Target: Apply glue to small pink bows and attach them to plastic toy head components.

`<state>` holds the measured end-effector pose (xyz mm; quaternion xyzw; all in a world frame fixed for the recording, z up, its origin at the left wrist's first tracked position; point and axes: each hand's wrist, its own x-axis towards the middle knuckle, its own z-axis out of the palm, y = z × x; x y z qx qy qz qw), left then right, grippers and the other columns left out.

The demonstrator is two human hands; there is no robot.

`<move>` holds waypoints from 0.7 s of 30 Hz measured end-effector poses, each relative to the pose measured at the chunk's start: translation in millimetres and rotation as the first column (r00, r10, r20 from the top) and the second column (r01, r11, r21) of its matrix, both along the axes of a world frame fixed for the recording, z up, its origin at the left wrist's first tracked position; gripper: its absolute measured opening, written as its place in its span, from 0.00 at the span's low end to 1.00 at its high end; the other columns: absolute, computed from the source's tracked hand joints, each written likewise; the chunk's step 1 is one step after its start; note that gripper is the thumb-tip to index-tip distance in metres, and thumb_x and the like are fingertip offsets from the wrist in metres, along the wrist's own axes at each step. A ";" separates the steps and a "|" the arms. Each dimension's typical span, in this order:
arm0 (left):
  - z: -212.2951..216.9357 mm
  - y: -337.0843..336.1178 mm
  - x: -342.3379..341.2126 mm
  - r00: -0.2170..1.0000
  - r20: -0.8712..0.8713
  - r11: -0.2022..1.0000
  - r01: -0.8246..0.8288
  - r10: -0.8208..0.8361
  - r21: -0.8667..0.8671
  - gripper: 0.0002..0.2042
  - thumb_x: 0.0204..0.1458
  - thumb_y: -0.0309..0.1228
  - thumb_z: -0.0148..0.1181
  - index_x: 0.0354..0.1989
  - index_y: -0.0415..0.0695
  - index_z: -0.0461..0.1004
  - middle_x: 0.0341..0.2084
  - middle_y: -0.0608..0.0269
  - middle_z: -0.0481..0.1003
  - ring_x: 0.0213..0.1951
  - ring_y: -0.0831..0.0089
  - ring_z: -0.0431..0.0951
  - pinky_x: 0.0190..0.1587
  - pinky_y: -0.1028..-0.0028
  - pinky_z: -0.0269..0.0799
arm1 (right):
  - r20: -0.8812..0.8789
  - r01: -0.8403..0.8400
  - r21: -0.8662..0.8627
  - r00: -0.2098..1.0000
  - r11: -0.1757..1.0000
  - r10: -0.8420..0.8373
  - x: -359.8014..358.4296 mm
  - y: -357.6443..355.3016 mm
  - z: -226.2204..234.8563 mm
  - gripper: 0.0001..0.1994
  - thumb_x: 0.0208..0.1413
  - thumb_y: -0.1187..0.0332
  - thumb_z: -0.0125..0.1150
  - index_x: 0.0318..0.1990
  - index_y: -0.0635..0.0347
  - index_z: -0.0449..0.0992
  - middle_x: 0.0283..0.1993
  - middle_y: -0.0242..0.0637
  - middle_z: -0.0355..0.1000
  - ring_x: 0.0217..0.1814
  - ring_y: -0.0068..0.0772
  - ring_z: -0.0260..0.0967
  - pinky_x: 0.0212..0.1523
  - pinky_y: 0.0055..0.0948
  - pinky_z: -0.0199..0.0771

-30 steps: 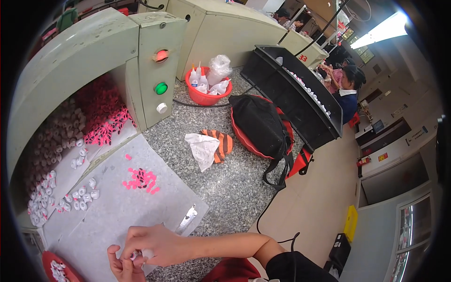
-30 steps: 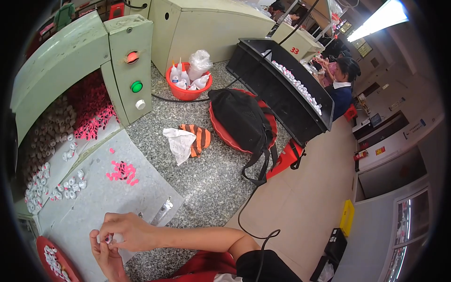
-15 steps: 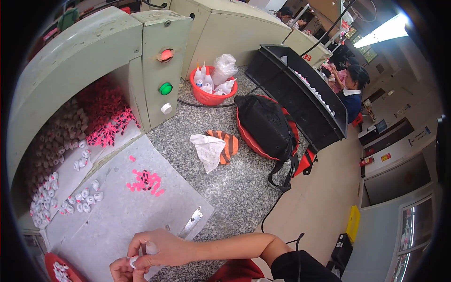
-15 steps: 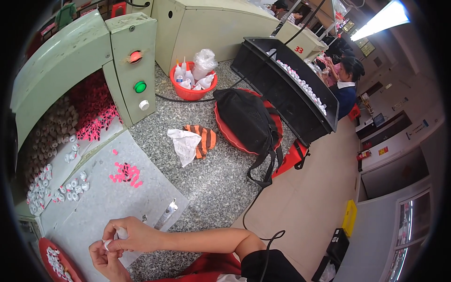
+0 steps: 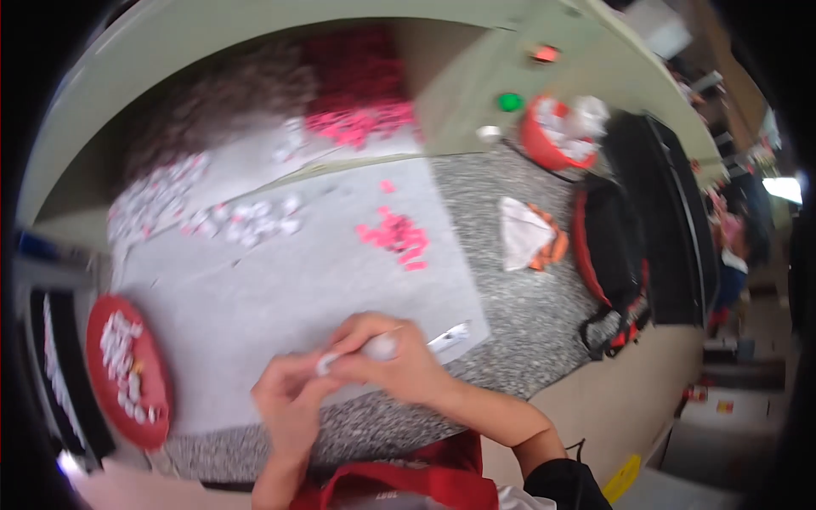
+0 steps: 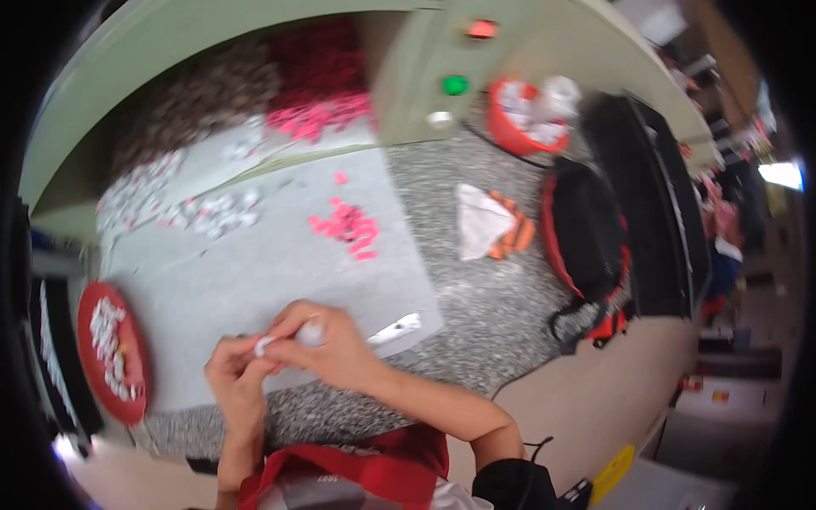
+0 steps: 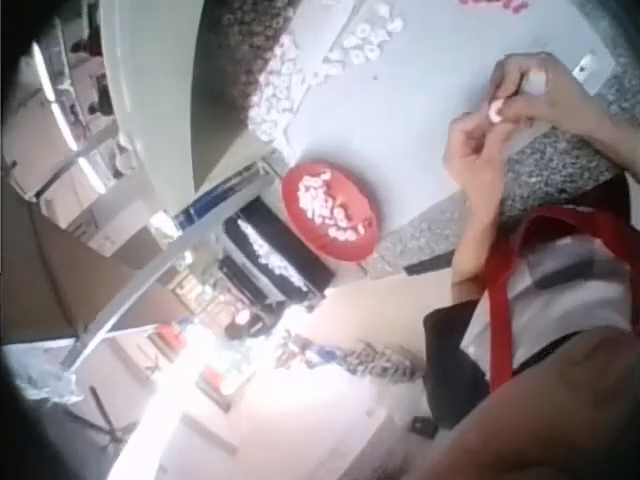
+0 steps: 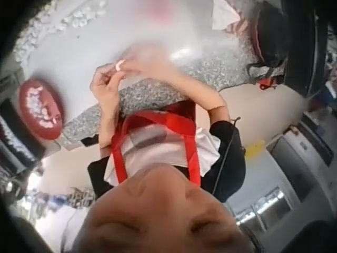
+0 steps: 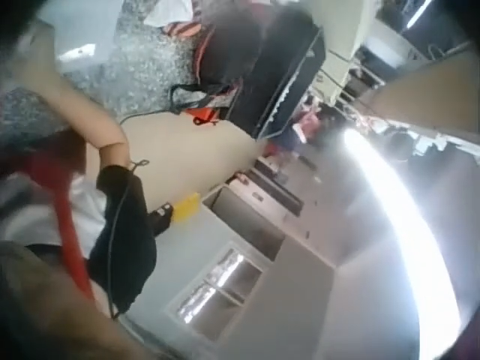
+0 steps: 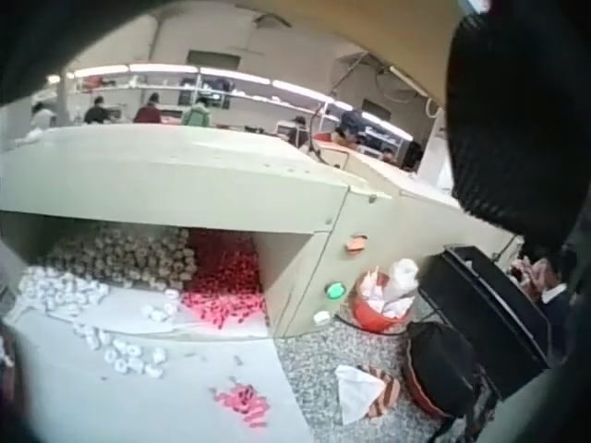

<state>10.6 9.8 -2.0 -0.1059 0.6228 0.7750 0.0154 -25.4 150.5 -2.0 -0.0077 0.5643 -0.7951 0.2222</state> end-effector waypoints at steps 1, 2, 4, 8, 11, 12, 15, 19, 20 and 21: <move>-0.9 -0.4 -2.2 0.999 -0.003 0.997 0.038 -0.038 0.061 0.09 0.41 0.13 0.54 0.31 0.35 0.66 0.26 0.57 0.73 0.27 0.76 0.74 0.28 0.79 0.70 | 0.038 0.036 0.018 0.999 0.999 -0.037 0.3 0.4 2.1 0.04 0.43 0.78 0.59 0.29 0.64 0.72 0.33 0.37 0.69 0.29 0.23 0.67 0.26 0.18 0.67; -1.1 -2.6 -5.2 1.000 0.004 0.999 -0.018 0.018 0.041 0.09 0.41 0.13 0.54 0.31 0.35 0.66 0.26 0.57 0.73 0.27 0.76 0.74 0.28 0.79 0.70 | 0.046 -0.019 -0.002 0.999 1.000 0.019 -1.9 -2.5 1.0 0.04 0.43 0.78 0.59 0.29 0.64 0.72 0.33 0.37 0.69 0.29 0.23 0.67 0.26 0.18 0.67; 2.7 -7.5 -5.1 0.999 -0.033 0.984 0.040 -0.035 0.171 0.09 0.42 0.14 0.56 0.32 0.35 0.66 0.27 0.56 0.73 0.29 0.73 0.75 0.29 0.79 0.72 | 0.087 -0.010 0.065 0.996 0.998 0.004 -3.2 -7.1 5.0 0.04 0.42 0.79 0.59 0.28 0.65 0.71 0.33 0.40 0.69 0.25 0.22 0.66 0.22 0.18 0.66; -4.6 -14.4 3.4 0.997 -0.067 0.991 0.057 -0.049 0.123 0.09 0.42 0.15 0.56 0.33 0.36 0.66 0.27 0.56 0.73 0.28 0.73 0.75 0.29 0.79 0.71 | -0.050 -0.050 0.003 0.997 0.999 0.050 -1.7 -8.0 -4.3 0.04 0.43 0.80 0.58 0.29 0.66 0.71 0.34 0.41 0.69 0.23 0.22 0.65 0.22 0.19 0.66; -4.5 -14.1 -1.2 0.992 -0.086 0.989 0.101 -0.092 0.109 0.10 0.42 0.16 0.56 0.34 0.36 0.67 0.27 0.55 0.74 0.28 0.73 0.76 0.29 0.80 0.72 | -0.103 0.013 0.009 0.995 1.000 -0.012 -2.0 -5.4 2.4 0.04 0.43 0.80 0.57 0.29 0.66 0.70 0.34 0.41 0.70 0.24 0.22 0.65 0.24 0.19 0.66; -6.0 -13.1 -2.9 0.993 -0.076 0.983 0.099 -0.088 0.154 0.10 0.43 0.16 0.56 0.34 0.36 0.66 0.27 0.56 0.74 0.28 0.73 0.76 0.29 0.80 0.72 | -0.141 0.046 0.091 0.989 0.995 -0.033 -3.2 -3.7 5.3 0.03 0.45 0.79 0.56 0.29 0.66 0.70 0.33 0.41 0.70 0.25 0.22 0.65 0.25 0.20 0.67; -12.9 -15.8 -6.2 0.995 -0.066 0.963 0.088 -0.074 0.254 0.11 0.45 0.19 0.55 0.38 0.37 0.66 0.28 0.55 0.74 0.28 0.72 0.76 0.30 0.80 0.72 | -0.407 0.373 0.234 0.876 0.898 -0.258 -24.8 16.7 -3.7 0.04 0.50 0.74 0.53 0.28 0.67 0.69 0.33 0.39 0.70 0.31 0.21 0.65 0.31 0.21 0.67; -3.2 -17.7 -6.1 0.996 -0.044 0.869 0.094 -0.083 0.487 0.15 0.48 0.25 0.52 0.45 0.37 0.64 0.30 0.54 0.73 0.29 0.68 0.76 0.31 0.80 0.72 | -0.719 0.733 0.539 0.657 0.416 -0.227 -55.5 87.8 -20.6 0.11 0.51 0.65 0.52 0.31 0.66 0.70 0.34 0.44 0.69 0.36 0.34 0.66 0.38 0.29 0.65; -2.5 -17.3 -4.5 0.994 -0.054 0.865 0.109 -0.095 0.490 0.15 0.48 0.25 0.52 0.45 0.37 0.64 0.30 0.54 0.73 0.29 0.68 0.76 0.31 0.80 0.72 | -0.732 0.742 0.657 0.670 0.133 -0.120 -55.0 97.9 -23.0 0.12 0.51 0.62 0.53 0.31 0.65 0.70 0.34 0.45 0.68 0.36 0.40 0.66 0.40 0.31 0.64; -4.1 -18.3 -3.1 0.991 -0.064 0.829 0.137 -0.122 0.542 0.16 0.49 0.27 0.51 0.46 0.36 0.63 0.29 0.55 0.73 0.28 0.68 0.75 0.31 0.79 0.72 | -0.685 0.700 0.696 0.714 0.159 -0.145 -52.7 100.5 -26.8 0.15 0.49 0.59 0.54 0.35 0.63 0.69 0.35 0.47 0.67 0.37 0.48 0.64 0.41 0.34 0.62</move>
